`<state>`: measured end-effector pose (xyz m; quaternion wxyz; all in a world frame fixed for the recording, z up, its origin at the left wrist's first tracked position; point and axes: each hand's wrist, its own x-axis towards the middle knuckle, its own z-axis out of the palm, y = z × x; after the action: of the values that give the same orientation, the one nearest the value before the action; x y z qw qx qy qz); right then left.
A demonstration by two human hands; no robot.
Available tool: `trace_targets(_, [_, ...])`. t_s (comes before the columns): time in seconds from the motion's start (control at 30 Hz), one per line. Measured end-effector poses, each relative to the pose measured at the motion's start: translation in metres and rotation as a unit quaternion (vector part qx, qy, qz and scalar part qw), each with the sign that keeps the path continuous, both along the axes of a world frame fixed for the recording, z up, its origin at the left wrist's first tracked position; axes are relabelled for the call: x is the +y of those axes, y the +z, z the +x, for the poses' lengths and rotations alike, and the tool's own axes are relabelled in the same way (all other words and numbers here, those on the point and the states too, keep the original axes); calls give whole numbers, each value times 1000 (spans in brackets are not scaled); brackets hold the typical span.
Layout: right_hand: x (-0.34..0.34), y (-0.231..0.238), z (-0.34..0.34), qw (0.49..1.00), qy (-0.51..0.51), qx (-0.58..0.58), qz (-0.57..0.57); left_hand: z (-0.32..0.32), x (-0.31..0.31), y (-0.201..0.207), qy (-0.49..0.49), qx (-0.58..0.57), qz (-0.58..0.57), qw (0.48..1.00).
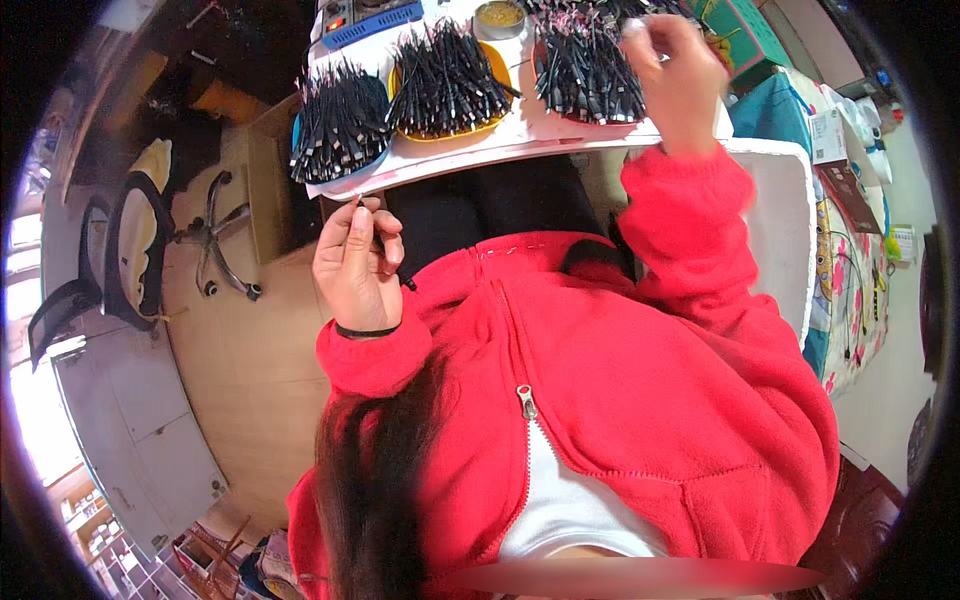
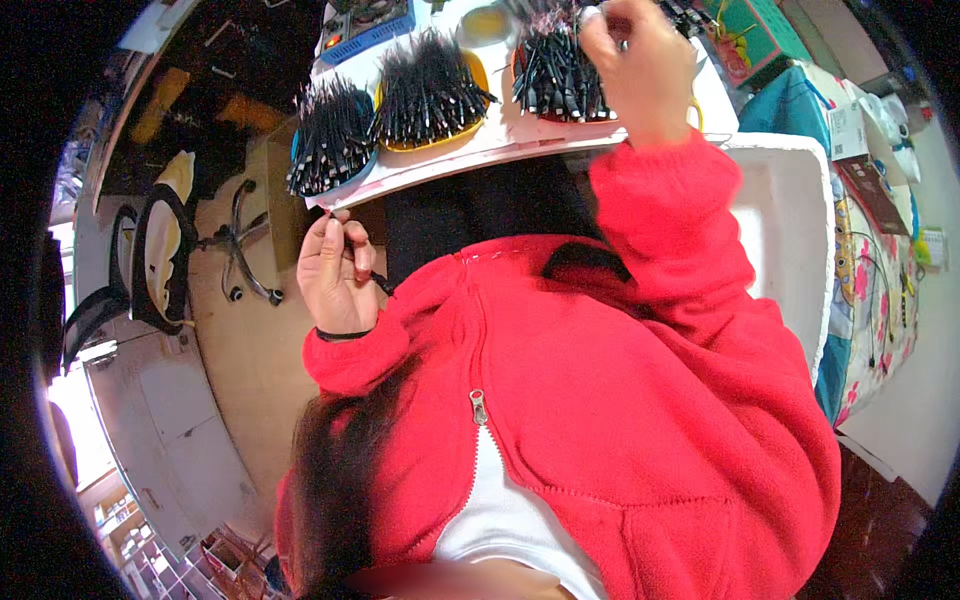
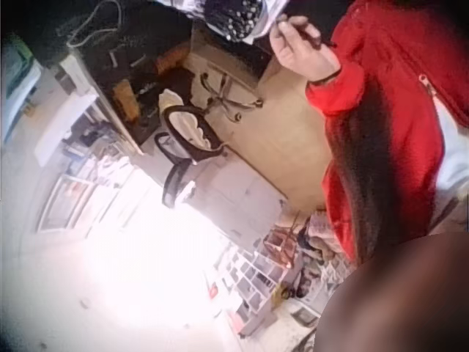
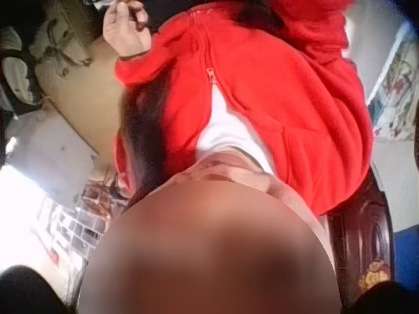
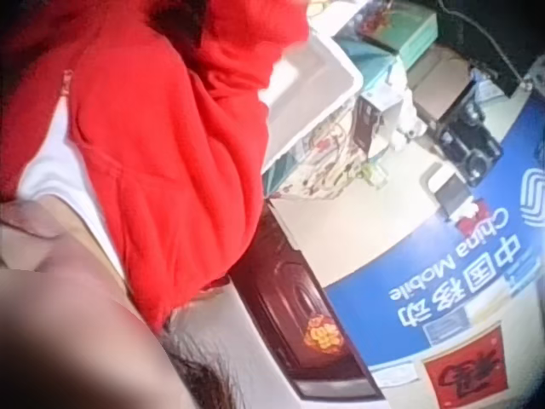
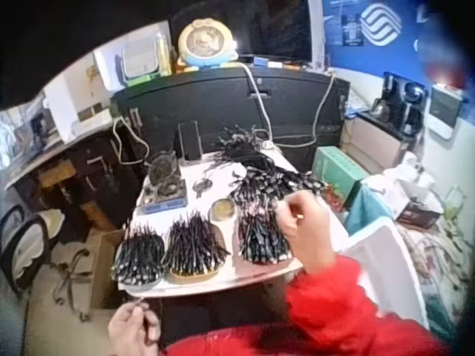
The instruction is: The person repeatedly picks small black cable assemblies from trays on a table, inserts a small white connector into the end of each cable, and places the finished unit into a white bin. The process is repeated continuously throughout the clip.
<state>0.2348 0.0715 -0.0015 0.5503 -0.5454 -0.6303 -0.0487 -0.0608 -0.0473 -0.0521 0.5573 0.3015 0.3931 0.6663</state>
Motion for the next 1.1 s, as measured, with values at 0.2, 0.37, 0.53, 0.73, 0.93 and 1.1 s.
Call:
trace_targets(0.2, [-123,12,-26,853,376,-19,-360,-26,-17,-9,60,25,-4,998])
trace_targets(0.37, [-91,-76,-53,730,322,-123,-590,-64,-30,-22,218,190,-34,957])
trace_targets(0.53, [-39,-191,-93,637,318,-378,-592,-100,-48,-67,309,406,-70,857])
trace_targets(0.73, [-33,-331,-232,556,416,-450,-562,-120,-68,-90,307,454,-87,832])
trace_targets(0.93, [-51,-381,-281,549,373,-488,-566,-148,-81,-92,280,518,-47,807])
trace_targets(1.1, [-87,-367,-249,583,342,-480,-559,-148,-94,-77,289,483,-172,808])
